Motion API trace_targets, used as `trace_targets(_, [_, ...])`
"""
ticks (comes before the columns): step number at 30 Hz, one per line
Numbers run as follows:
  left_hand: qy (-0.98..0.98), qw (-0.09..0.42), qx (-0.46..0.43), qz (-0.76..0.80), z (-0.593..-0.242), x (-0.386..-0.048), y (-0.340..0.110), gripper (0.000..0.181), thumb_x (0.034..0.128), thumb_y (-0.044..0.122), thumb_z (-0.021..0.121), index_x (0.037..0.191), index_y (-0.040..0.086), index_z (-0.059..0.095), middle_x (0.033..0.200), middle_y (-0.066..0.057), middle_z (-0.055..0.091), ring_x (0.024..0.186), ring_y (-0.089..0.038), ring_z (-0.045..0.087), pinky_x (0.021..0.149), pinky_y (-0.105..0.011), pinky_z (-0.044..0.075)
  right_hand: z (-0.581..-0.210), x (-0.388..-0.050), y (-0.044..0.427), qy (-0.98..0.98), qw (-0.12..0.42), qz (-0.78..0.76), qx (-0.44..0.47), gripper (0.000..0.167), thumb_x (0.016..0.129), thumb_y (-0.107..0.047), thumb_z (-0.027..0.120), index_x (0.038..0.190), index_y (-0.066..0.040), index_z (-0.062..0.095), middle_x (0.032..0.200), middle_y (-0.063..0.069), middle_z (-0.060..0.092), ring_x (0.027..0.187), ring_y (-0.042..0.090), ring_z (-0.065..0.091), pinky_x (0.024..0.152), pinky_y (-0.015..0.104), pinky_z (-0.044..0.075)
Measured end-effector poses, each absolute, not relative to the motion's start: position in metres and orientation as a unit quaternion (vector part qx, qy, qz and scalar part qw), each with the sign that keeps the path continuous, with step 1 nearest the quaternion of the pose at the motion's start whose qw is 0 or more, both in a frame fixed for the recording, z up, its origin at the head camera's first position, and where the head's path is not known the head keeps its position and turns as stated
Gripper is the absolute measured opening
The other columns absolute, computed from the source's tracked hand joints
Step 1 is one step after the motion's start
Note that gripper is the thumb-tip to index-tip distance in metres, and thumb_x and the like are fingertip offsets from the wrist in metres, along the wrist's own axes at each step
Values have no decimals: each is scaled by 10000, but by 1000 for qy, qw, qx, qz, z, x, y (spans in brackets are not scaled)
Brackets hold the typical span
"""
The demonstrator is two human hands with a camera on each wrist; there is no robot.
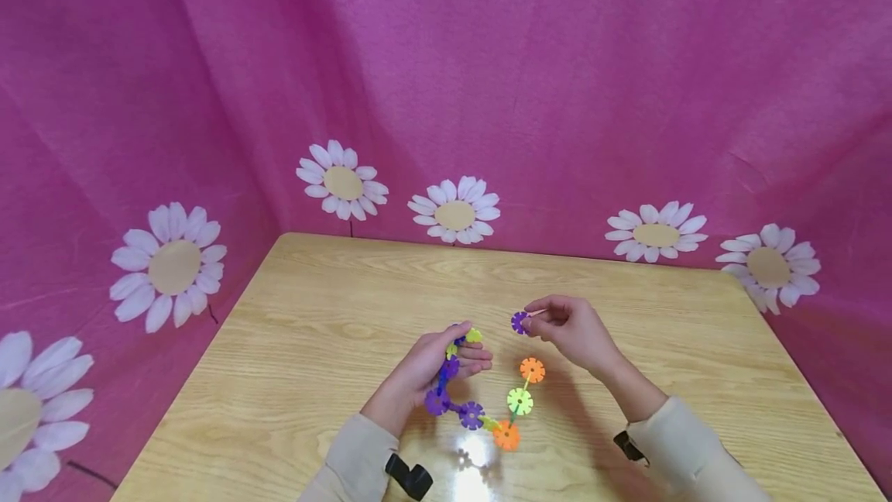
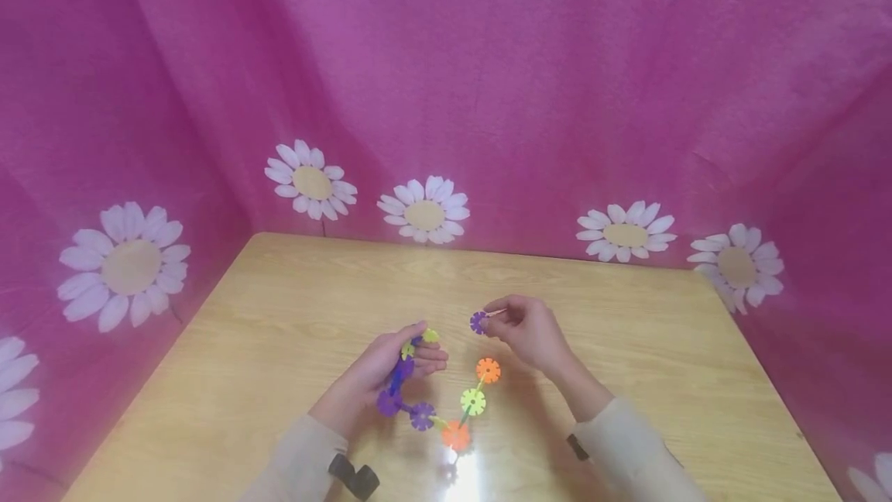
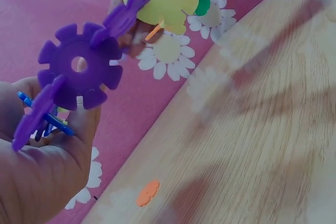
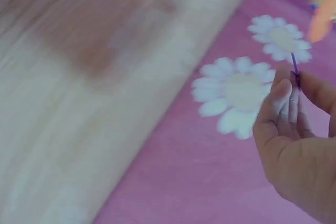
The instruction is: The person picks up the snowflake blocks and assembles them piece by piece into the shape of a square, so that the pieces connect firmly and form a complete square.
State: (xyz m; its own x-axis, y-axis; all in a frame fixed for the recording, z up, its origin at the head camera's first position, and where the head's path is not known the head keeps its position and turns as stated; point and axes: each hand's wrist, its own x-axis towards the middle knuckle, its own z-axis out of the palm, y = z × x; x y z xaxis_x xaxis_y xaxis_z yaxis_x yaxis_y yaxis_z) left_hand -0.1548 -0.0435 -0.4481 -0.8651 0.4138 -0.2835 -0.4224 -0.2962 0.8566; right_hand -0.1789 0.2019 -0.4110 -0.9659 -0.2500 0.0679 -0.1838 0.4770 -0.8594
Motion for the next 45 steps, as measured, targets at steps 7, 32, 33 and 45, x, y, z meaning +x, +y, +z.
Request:
trace_targets(7, [530, 261, -4, 807, -447, -154, -40, 629, 1011, 365, 576, 1294, -188, 485, 1000, -160, 749, 902, -191, 754, 853, -237, 606, -395, -161, 180, 814, 103, -561, -108, 254, 920, -107, 716, 1106, 65, 717, 967, 169, 762, 784, 127, 731, 751, 331, 645])
trace_targets(32, [501, 286, 44, 816, -450, -151, -35, 525, 1049, 292, 525, 1266, -186, 527, 968, -133, 753, 906, -183, 751, 889, -247, 598, -402, -155, 172, 784, 144, -597, -96, 248, 920, -44, 702, 1084, 142, 693, 970, 232, 745, 819, 186, 749, 801, 393, 629])
trace_targets(33, [503, 287, 43, 814, -450, -151, -35, 524, 1052, 291, 519, 1264, -188, 528, 972, -132, 753, 906, -178, 751, 891, -245, 597, -403, -155, 171, 782, 147, -598, -95, 250, 918, -47, 706, 1084, 140, 695, 966, 227, 747, 814, 180, 748, 802, 395, 628])
trace_targets(45, [511, 296, 54, 806, -451, -152, -36, 549, 1061, 305, 495, 1276, -200, 515, 986, -132, 755, 941, -178, 746, 920, -259, 587, -403, -156, 171, 779, 152, -602, -87, 245, 916, -58, 713, 1077, 126, 703, 964, 214, 753, 807, 161, 746, 799, 380, 632])
